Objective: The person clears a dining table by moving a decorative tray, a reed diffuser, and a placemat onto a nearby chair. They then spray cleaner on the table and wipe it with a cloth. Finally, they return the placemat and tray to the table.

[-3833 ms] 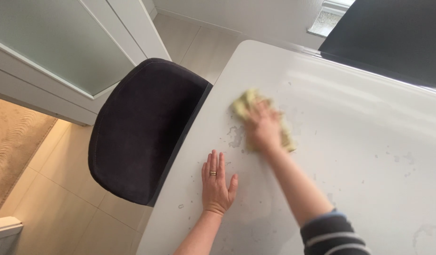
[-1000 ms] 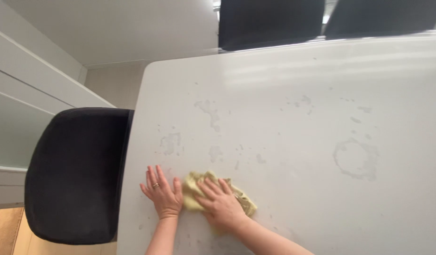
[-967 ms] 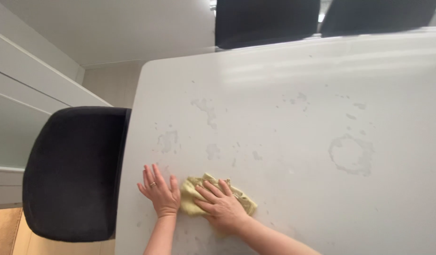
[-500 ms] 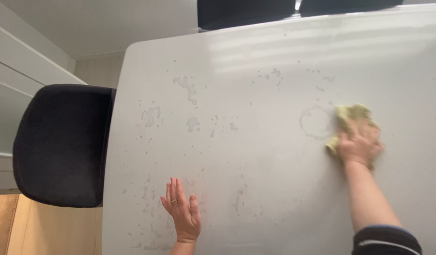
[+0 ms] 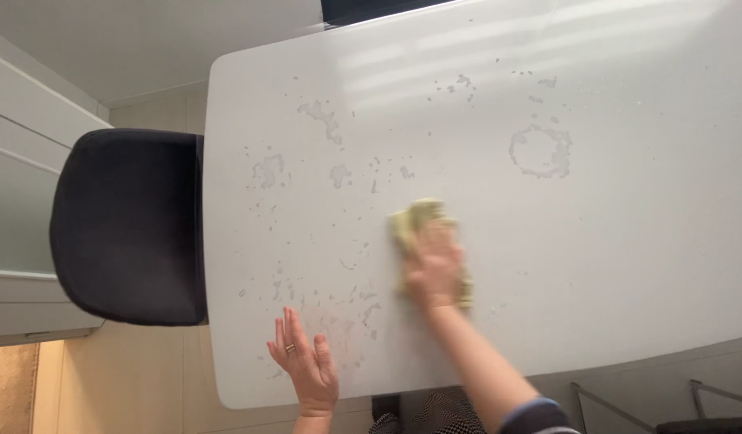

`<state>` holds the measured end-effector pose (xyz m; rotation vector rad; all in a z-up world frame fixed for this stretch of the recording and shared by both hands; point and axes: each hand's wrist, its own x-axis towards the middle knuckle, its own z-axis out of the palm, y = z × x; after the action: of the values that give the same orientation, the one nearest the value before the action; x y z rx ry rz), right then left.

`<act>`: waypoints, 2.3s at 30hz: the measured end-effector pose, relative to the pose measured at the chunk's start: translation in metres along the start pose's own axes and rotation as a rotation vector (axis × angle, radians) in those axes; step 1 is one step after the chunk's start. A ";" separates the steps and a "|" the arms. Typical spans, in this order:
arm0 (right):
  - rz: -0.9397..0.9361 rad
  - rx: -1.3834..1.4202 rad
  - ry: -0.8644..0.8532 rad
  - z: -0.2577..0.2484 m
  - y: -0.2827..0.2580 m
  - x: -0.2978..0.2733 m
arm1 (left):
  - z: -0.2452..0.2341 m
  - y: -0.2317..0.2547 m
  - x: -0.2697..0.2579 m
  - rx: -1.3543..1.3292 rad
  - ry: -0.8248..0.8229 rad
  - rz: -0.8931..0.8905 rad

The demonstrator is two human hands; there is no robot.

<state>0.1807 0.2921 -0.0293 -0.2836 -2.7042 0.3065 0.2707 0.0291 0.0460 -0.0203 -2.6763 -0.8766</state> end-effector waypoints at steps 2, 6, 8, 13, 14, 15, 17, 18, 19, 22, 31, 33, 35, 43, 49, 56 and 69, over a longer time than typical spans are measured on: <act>-0.059 0.023 -0.089 -0.013 -0.078 -0.010 | -0.009 -0.010 -0.001 0.020 0.027 0.029; -0.503 0.285 -0.584 -0.055 -0.138 -0.064 | -0.023 -0.012 0.001 0.008 0.044 0.012; -0.623 0.360 -0.633 -0.066 -0.112 -0.075 | -0.024 -0.012 0.003 0.002 0.035 0.015; -0.428 -0.032 -0.202 -0.122 0.048 -0.020 | -0.018 -0.013 0.003 -0.021 0.036 0.060; -0.427 -0.031 -0.208 -0.110 0.107 -0.019 | -0.017 -0.014 0.002 -0.019 0.031 0.056; -0.283 -0.063 -0.010 -0.102 0.166 -0.025 | -0.015 -0.014 0.001 -0.021 0.037 0.063; -0.141 -0.095 0.177 -0.121 0.242 -0.056 | -0.017 -0.014 -0.005 -0.022 0.035 0.061; 0.082 -0.126 0.171 -0.137 0.259 -0.071 | -0.019 -0.016 -0.005 -0.043 0.018 0.037; 0.305 -0.156 0.164 -0.155 0.274 -0.086 | -0.022 -0.018 -0.006 -0.063 0.000 0.012; 0.751 -0.165 0.003 -0.171 0.232 -0.101 | -0.033 -0.031 -0.011 -0.032 0.027 0.037; -0.160 -0.176 -0.076 -0.121 -0.060 -0.100 | -0.069 -0.071 -0.028 0.008 0.069 -0.075; -0.244 -0.092 -0.305 -0.123 -0.127 -0.103 | -0.067 -0.069 -0.029 -0.001 0.073 -0.065; -0.323 -0.011 -0.529 -0.107 -0.162 -0.124 | -0.062 -0.064 -0.028 -0.015 0.078 -0.054; -0.491 0.013 -0.293 -0.182 -0.058 -0.116 | -0.071 -0.064 -0.021 -0.094 0.029 -0.089; 0.528 -0.107 -0.007 -0.131 0.178 -0.136 | -0.098 -0.122 -0.039 0.026 0.105 -0.172; 0.574 -0.076 0.039 -0.069 0.016 -0.053 | -0.135 -0.160 -0.074 0.030 0.153 -0.351; -0.859 0.316 -0.740 -0.043 -0.319 -0.114 | -0.124 -0.151 -0.066 -0.009 0.113 -0.305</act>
<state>0.2524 -0.0329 0.0486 1.2726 -3.0466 0.6410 0.3529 -0.1593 0.0330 0.4330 -2.6082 -0.9469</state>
